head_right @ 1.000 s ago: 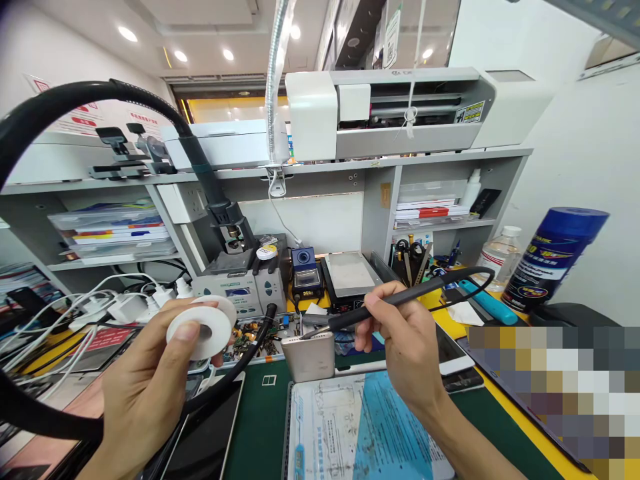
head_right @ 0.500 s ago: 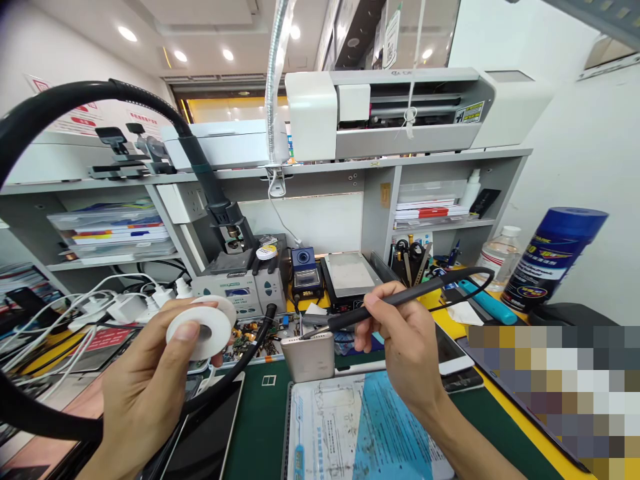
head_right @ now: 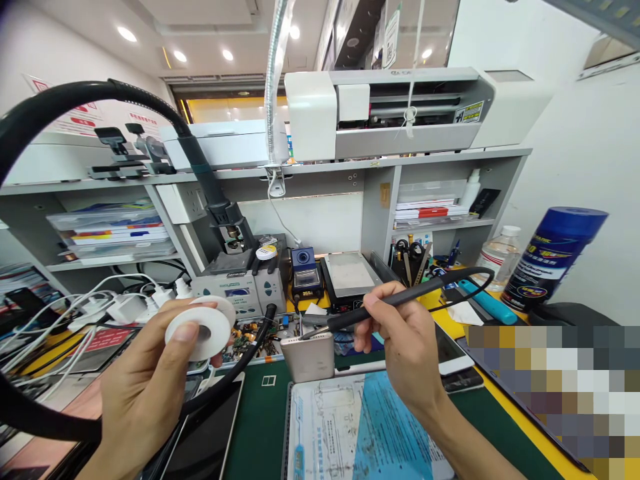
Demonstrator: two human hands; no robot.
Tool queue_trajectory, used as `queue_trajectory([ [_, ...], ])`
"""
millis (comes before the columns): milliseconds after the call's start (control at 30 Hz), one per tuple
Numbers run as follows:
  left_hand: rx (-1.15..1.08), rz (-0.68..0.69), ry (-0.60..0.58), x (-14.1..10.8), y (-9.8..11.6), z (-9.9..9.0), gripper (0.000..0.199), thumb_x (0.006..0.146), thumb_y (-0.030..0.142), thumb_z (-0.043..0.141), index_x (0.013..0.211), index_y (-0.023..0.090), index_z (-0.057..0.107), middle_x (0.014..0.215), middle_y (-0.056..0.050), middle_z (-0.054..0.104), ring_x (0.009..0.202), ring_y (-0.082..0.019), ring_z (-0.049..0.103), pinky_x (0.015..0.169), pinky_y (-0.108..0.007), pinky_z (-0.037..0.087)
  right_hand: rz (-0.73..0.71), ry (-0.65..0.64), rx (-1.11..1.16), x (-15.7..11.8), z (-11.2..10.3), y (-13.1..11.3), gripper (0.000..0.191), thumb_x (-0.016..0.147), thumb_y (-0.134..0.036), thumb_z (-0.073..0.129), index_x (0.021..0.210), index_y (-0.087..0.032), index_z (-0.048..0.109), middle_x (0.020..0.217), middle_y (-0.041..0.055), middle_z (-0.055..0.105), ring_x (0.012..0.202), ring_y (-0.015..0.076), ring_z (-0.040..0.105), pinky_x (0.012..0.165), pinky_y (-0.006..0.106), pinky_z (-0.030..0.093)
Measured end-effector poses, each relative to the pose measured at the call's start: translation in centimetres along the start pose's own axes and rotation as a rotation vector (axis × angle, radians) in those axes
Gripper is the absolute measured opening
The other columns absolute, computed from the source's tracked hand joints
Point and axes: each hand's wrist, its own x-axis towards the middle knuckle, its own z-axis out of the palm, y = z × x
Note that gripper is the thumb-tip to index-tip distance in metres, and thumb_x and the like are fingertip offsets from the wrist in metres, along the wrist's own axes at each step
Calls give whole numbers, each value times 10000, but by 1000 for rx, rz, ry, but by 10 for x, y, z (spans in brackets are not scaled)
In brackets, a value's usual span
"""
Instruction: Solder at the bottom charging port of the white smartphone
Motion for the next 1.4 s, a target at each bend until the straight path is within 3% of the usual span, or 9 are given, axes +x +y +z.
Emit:
queue_trajectory([
  [500,-25,-47,45,-2,7,5,194,1017,349,555,1084,293,728,1077,-7,632,760,-135,615,581,-244,484,16,3,3,0,1,-1,213,818,-372,781,735,-217,660,512,10,635,461,173,592,431,257,458],
  [933,-45,30,29,-1,-3,2,208,1022,316,549,1112,274,731,1057,-9,651,701,-121,607,560,-232,498,-3,37,-4,2,0,1,223,793,-381,790,722,-215,659,492,1,635,408,160,589,431,256,475],
  [1133,-51,-23,68,-4,2,7,205,1020,327,553,1117,283,728,1026,-2,665,675,-118,592,583,-247,487,3,36,-5,3,0,0,224,800,-386,788,734,-215,658,494,1,637,420,158,594,432,249,477],
  [1400,-20,34,2,-2,-6,2,220,1032,312,531,1161,287,709,1044,-4,649,656,-99,607,588,-226,506,12,21,4,2,0,0,216,832,-370,768,751,-212,646,507,-5,642,436,153,602,438,242,472],
])
